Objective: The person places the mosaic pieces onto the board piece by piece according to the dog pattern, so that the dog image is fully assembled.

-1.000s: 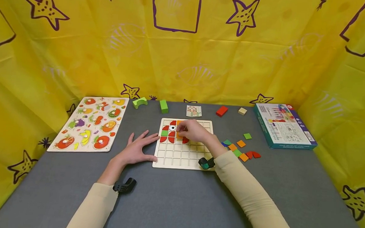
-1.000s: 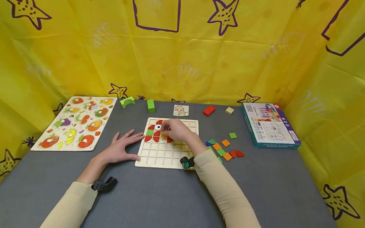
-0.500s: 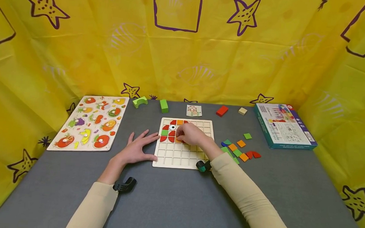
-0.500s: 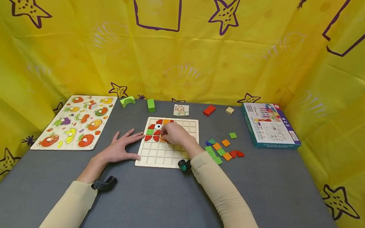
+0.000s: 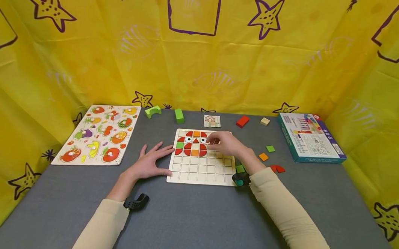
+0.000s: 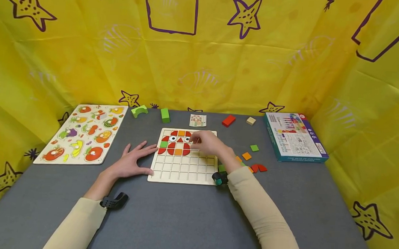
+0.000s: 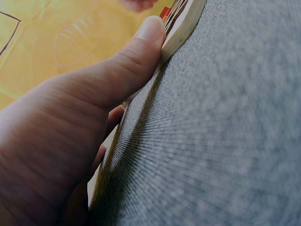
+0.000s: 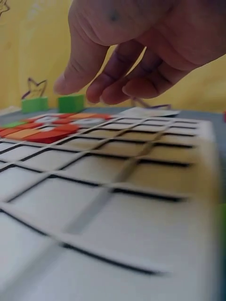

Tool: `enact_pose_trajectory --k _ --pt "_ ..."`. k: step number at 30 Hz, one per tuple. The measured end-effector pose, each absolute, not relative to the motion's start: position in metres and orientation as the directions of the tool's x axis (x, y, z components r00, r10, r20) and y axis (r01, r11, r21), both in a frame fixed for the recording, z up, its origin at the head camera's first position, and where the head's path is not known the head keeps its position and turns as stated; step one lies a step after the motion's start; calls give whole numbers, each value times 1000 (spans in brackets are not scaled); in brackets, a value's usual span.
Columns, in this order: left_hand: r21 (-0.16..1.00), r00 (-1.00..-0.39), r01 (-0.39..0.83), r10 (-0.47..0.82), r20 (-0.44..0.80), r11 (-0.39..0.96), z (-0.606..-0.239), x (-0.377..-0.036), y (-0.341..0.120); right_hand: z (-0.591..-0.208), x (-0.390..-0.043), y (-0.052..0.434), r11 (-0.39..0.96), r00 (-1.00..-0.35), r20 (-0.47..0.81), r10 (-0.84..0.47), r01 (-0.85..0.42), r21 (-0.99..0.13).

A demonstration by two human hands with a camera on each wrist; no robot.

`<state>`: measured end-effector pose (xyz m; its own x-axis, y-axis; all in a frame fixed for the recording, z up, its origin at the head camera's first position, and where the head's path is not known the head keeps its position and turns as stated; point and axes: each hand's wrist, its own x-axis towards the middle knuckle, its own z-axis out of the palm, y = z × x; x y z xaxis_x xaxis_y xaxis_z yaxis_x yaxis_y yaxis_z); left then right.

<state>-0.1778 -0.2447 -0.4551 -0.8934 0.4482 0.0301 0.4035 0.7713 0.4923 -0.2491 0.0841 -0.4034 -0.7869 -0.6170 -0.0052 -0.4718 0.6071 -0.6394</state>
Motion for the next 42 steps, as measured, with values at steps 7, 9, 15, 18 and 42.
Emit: enact_pose_trajectory --k 7,9,15,18,42 --pt "493 -891 409 453 34 768 -456 -178 -246 -394 -243 131 648 -819 -23 -573 -436 -624" --pt "493 -891 409 453 34 768 -456 -178 -246 -393 -239 143 651 -820 -30 -572 -431 -625" --pt "493 -889 413 457 35 766 -455 -178 -246 -398 -229 174 668 -811 -60 -582 -435 -603" --pt "489 -889 414 457 35 768 -455 -178 -246 -403 -225 186 671 -796 -83 -600 -444 -595" --pt "491 -888 419 458 46 763 -456 -178 -246 -414 -217 203 650 -759 -84 -646 -489 -582"
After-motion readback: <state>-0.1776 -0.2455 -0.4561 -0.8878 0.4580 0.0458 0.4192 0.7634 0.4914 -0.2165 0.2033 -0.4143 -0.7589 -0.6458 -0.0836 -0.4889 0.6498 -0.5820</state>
